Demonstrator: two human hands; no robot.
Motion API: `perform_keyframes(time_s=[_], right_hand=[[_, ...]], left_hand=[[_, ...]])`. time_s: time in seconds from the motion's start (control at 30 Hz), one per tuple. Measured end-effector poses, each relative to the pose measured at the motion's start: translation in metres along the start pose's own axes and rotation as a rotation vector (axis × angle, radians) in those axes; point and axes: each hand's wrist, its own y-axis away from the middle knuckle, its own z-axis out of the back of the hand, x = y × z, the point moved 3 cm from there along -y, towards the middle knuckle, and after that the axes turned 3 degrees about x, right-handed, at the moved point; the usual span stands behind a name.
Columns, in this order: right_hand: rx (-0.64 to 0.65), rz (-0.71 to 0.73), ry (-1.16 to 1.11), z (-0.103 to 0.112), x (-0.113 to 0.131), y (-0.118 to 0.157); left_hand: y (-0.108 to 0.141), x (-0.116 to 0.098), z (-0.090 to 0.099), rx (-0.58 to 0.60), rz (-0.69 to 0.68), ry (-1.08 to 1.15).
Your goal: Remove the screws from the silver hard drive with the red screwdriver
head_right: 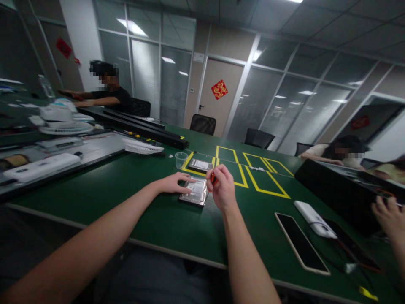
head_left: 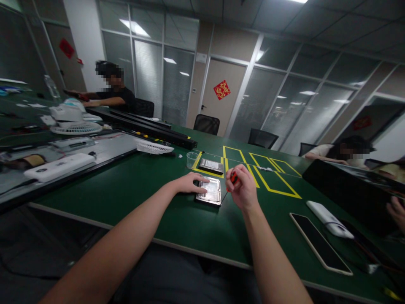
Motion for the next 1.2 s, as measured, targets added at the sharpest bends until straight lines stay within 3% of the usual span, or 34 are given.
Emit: perform_keyframes(time_s=[1.2], right_hand=[[-0.019, -0.002, 0.022, 0.0008, -0.0013, -0.0005]], left_hand=[[0.0014, -0.0015, 0.0009, 0.008, 0.009, -0.004]])
